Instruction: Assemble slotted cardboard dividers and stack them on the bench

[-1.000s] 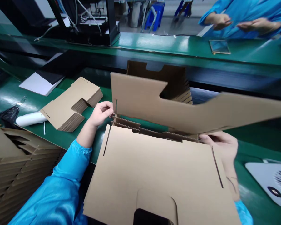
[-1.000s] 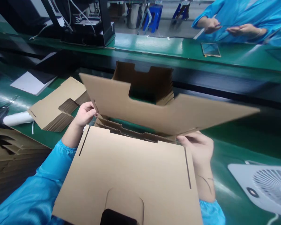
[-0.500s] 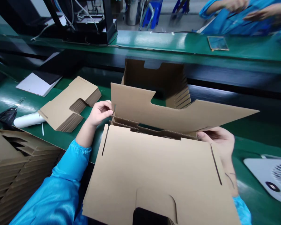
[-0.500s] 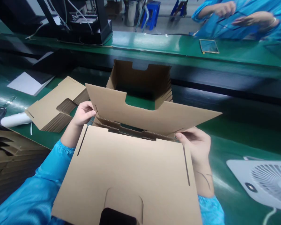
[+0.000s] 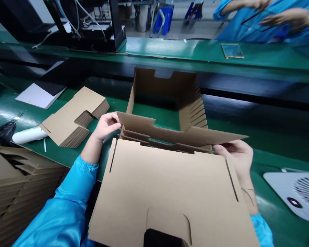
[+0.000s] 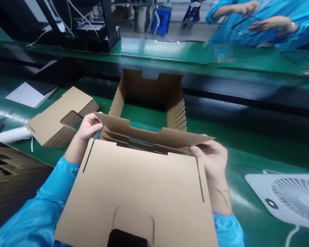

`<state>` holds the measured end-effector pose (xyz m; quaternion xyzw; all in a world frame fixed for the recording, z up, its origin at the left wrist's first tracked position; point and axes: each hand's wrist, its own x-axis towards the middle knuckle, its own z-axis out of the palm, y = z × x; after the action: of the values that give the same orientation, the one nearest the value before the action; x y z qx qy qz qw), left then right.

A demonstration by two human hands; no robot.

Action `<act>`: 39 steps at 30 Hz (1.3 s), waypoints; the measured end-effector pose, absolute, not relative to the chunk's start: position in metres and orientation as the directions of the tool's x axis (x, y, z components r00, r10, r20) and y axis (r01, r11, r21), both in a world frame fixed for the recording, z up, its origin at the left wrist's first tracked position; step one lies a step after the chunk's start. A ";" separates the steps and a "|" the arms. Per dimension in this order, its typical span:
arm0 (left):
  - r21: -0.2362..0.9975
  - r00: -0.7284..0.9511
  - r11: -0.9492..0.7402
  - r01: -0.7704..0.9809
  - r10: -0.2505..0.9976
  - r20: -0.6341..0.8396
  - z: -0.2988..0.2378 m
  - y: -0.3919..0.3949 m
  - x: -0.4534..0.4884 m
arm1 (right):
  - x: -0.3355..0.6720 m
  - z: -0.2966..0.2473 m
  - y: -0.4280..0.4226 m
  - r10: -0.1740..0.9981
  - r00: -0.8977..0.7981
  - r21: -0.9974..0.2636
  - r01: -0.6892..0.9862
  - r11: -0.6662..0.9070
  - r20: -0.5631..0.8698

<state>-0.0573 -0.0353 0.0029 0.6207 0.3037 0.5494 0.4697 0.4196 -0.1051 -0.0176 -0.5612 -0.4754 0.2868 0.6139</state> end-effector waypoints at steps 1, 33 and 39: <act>0.916 0.208 -0.373 -0.146 0.894 0.397 0.002 -0.035 -0.057 | 0.420 -0.017 -0.105 0.882 0.388 -0.960 0.183 0.211 0.268; 0.875 0.431 -0.412 -0.252 0.762 0.483 0.017 -0.040 -0.066 | 0.407 0.007 -0.106 0.927 -0.030 -0.927 -0.052 0.372 0.374; 0.866 0.293 -0.423 -0.268 0.820 0.491 0.017 -0.044 -0.056 | 0.400 0.006 -0.106 0.919 0.208 -0.938 -0.020 0.345 0.334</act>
<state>-0.0563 -0.0440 0.0174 0.6365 0.2171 0.5535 0.4913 0.4004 -0.1062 0.0058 -0.4393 -0.5117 0.3666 0.6409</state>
